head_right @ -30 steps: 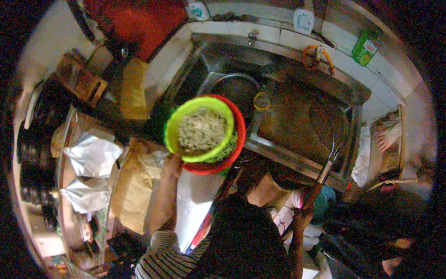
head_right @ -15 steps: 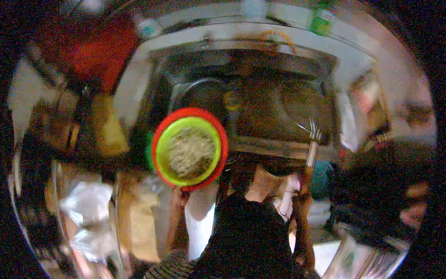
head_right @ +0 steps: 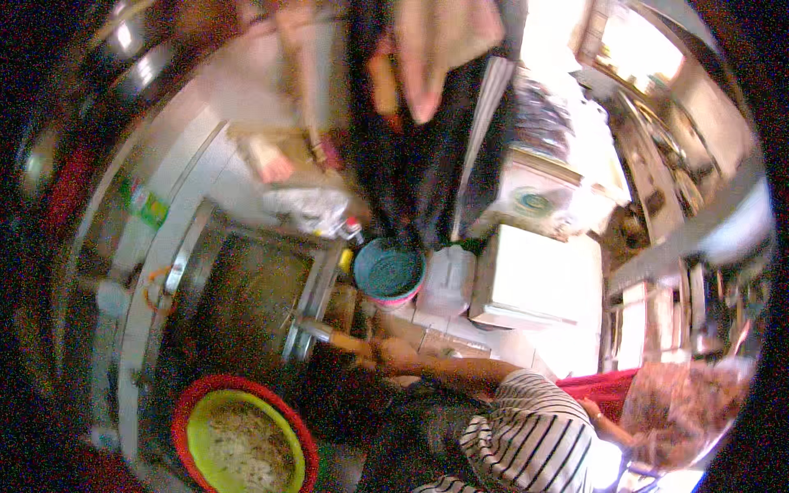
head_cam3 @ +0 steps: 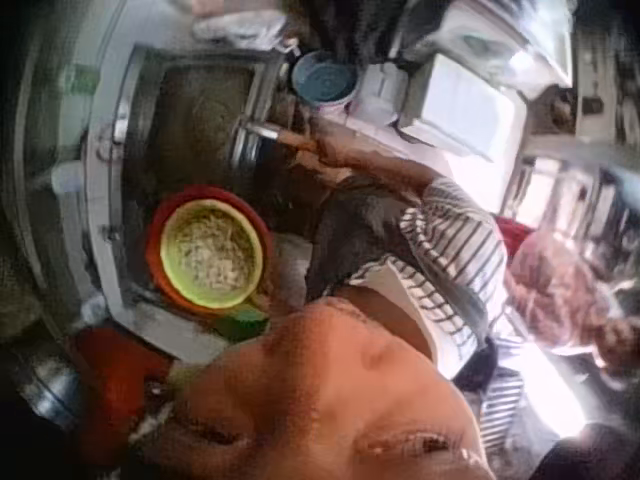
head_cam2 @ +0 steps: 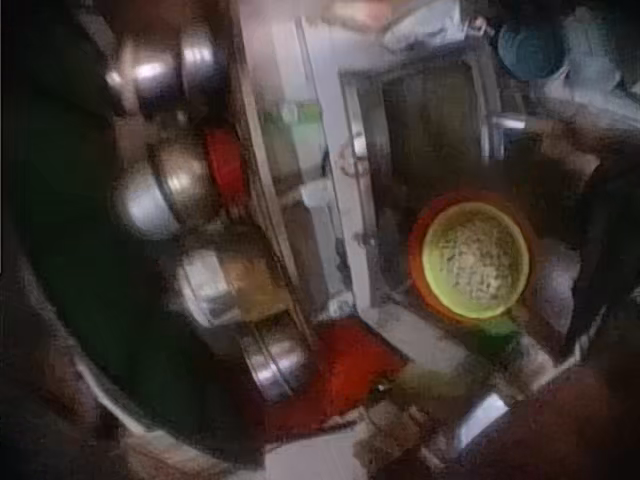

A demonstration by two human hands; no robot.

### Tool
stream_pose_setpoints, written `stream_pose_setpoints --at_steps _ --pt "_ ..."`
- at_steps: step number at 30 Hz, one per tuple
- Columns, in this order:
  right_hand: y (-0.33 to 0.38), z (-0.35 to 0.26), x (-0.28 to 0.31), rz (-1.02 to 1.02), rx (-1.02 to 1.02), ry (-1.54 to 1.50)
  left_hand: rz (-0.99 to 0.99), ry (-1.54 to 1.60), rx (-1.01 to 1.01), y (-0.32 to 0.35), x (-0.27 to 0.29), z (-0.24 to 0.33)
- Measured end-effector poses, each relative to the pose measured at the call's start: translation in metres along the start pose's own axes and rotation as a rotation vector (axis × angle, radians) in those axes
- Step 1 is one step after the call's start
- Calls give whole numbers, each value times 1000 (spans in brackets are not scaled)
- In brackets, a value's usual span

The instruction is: The person uses a strainer to scoop cooked noodles from a large pot of boiling water and transfers them into a separate metal bowl. They then move to a sink area to rinse the noodles in a colander under running water. Finally, the person returns to the stove and uses chopsticks to stir the noodles in a pan.

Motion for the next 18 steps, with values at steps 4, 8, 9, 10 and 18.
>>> stream_pose_setpoints --at_steps 4,8,9,10,18 --pt "3 7 2 -314 -42 579 -113 -86 -35 38 -40 14" --pt "42 -7 52 -492 75 513 -23 131 -75 63 -62 -8" --pt "35 26 52 -315 -191 690 138 241 -24 53 -41 -27" --pt "27 62 50 -297 -53 566 132 337 -30 54 -53 -37" --pt "41 130 141 54 176 449 522 294 87 123 -34 -136"
Point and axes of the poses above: each hand's wrist, its own y-axis away from the middle knuckle, its own x-axis out of the back of the hand, z = x × y, the point moved 8 cm from there along -y, towards the middle knuckle
